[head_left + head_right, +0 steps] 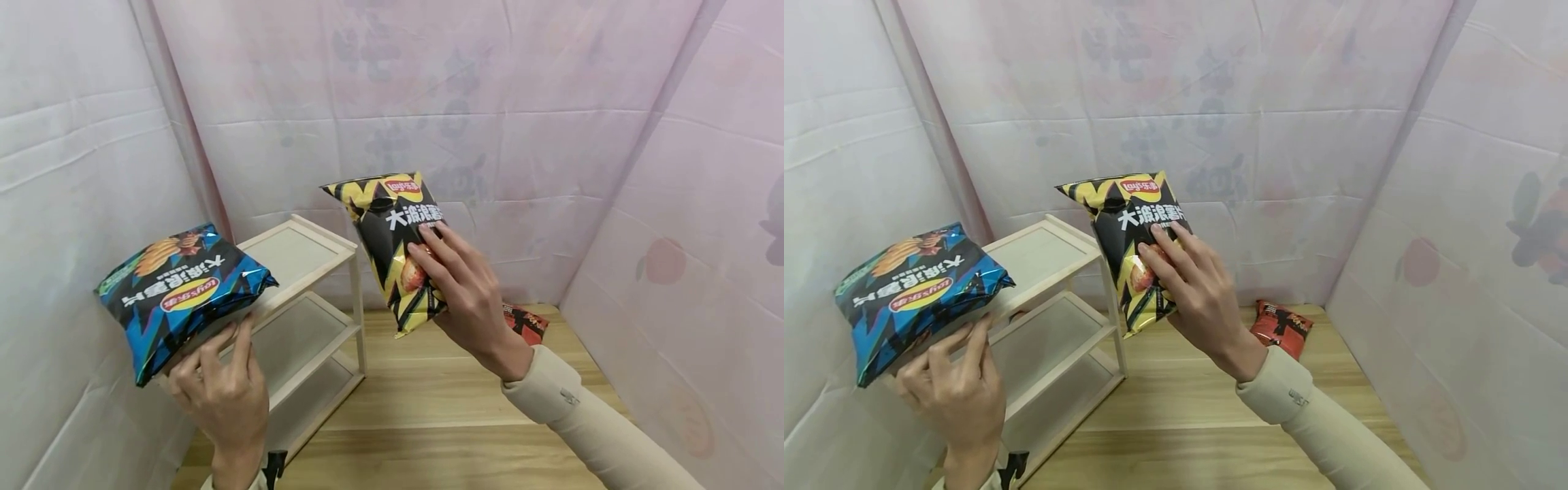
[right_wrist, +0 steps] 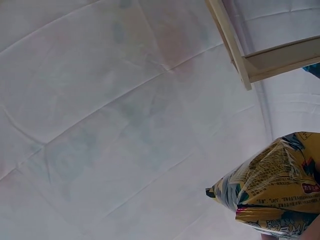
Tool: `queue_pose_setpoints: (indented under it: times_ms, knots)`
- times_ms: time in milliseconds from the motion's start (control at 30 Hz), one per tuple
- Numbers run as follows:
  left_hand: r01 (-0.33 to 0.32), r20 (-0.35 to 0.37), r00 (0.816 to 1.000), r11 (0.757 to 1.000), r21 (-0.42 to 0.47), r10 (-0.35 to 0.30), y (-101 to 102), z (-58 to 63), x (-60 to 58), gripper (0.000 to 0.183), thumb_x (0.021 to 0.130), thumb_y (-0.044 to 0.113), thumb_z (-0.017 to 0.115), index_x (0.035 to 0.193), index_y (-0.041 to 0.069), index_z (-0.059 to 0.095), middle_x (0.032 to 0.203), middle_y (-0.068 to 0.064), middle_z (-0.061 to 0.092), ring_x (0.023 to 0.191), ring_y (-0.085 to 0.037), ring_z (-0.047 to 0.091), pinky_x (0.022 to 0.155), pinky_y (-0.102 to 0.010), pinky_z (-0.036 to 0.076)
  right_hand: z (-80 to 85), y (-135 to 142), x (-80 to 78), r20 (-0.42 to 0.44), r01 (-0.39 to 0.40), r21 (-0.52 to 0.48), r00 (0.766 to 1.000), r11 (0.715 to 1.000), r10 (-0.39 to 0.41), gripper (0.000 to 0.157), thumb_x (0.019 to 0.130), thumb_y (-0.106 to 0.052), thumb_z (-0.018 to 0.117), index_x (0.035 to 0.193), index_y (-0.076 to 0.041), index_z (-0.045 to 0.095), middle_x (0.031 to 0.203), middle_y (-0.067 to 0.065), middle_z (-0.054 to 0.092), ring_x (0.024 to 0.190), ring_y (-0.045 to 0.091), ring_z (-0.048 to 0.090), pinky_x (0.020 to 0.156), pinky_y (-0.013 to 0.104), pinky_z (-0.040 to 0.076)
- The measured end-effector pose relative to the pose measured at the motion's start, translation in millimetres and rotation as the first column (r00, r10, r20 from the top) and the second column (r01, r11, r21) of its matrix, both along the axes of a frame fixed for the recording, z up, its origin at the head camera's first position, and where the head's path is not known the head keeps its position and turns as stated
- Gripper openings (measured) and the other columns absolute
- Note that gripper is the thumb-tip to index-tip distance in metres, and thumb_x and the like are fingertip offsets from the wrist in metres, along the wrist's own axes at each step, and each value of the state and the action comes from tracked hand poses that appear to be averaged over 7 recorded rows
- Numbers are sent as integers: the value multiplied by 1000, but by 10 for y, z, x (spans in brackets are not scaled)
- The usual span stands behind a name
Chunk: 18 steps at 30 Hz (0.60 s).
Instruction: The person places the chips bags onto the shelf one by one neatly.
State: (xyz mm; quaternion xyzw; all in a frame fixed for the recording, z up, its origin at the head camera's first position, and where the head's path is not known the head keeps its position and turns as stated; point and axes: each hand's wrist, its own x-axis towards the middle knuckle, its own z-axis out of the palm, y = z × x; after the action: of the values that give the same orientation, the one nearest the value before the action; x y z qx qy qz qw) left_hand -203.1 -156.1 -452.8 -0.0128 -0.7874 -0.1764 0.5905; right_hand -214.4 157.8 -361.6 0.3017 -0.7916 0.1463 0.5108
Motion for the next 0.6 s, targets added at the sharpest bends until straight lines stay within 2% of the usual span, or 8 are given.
queue_pose_setpoints:
  times_ms: [167, 600]
  knots:
    - [1, -4, 1000, 1000, -3, -1, -1, 2, 2, 24, 96, 1, 72, 117, 9, 79, 112, -23, 70, 103, -42, 46, 98, -58, 31, 34, -89, -54, 11, 2, 8, 1000, 1000, -2, 59, 87, -14, 85, 142, -9, 64, 150, 19, 64, 142, 42, 58, 113, 59, 50]
    - [-19, -25, 1000, 1000, -5, 19, 10, 12, -11, 24, 94, -1, 74, 114, 10, 80, 109, -21, 71, 102, -41, 47, 97, -57, 31, 139, -301, -217, -28, -36, 28, 999, 999, 37, 54, 92, -11, 80, 143, -9, 63, 148, 19, 66, 140, 41, 60, 111, 57, 52]
